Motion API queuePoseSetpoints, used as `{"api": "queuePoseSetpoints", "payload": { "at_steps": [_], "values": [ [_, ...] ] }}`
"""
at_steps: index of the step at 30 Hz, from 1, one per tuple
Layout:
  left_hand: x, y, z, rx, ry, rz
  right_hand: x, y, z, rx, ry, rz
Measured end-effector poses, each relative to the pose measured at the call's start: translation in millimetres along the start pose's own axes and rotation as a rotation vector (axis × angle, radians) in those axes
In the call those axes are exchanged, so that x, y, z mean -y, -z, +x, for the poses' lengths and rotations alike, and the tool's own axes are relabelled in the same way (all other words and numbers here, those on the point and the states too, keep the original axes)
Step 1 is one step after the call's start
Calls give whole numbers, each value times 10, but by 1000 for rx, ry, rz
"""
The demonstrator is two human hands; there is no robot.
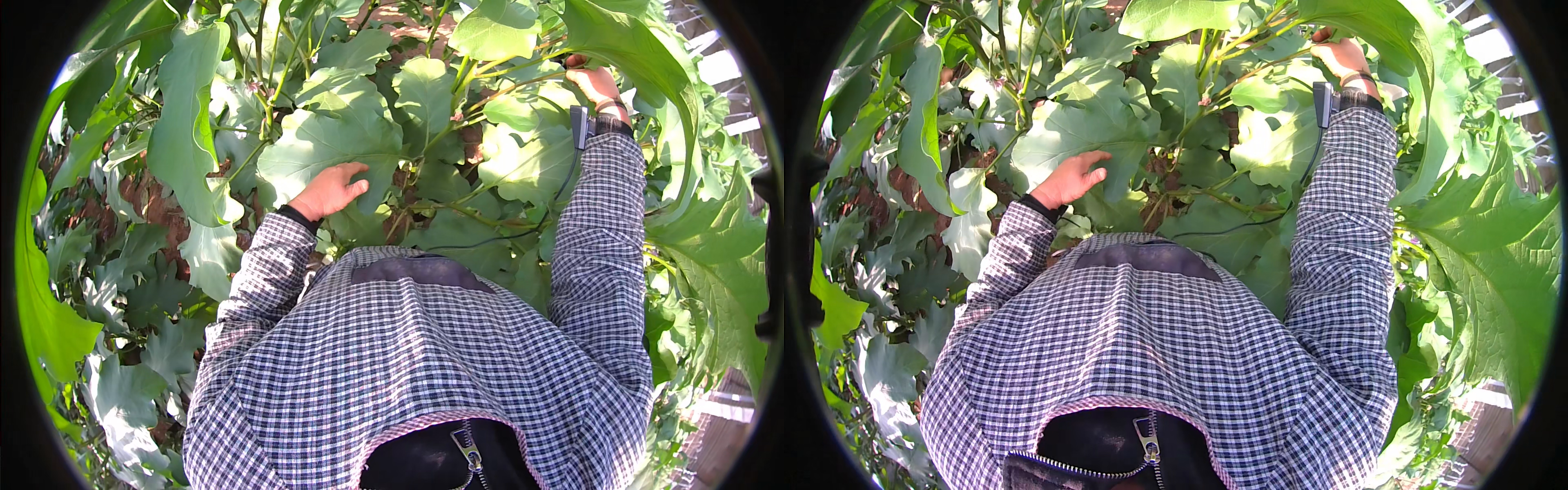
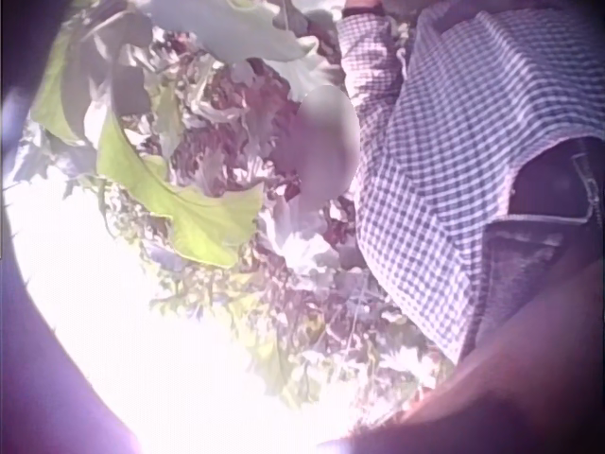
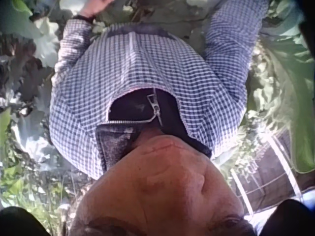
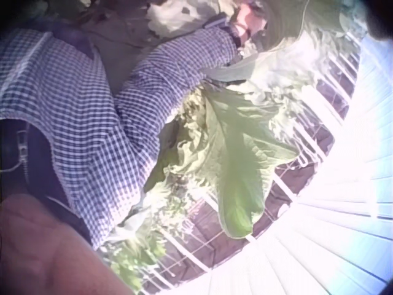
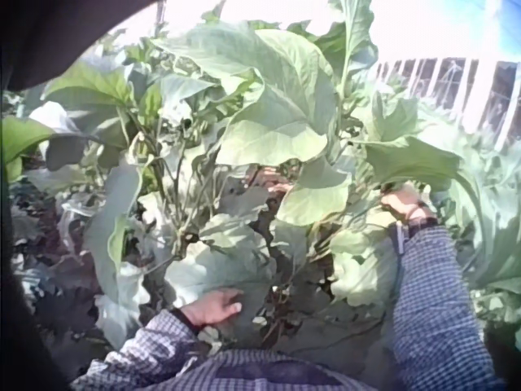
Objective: The person reaches into dense eggplant plants and removes leaves and small stems by hand. They move through the foliage, pulling off individual leaves and occasionally small branches, then continue to the next section of the plant.
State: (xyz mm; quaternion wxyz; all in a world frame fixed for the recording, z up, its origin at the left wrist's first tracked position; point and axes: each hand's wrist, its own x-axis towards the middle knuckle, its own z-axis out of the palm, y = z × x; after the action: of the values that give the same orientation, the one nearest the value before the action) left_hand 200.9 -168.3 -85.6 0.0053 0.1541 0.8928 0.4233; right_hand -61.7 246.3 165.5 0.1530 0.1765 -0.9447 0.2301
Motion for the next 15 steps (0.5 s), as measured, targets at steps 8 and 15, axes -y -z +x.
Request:
{"api": "queuePoseSetpoints", "payload": {
  "at_steps": [8,15],
  "values": [
    [105,16,-12,-24,21,42,49,-250,58,-277,68,-235],
    [182,29,16,-60,81,259,-11,-369,285,-228,-77,-448]
  ]
}}
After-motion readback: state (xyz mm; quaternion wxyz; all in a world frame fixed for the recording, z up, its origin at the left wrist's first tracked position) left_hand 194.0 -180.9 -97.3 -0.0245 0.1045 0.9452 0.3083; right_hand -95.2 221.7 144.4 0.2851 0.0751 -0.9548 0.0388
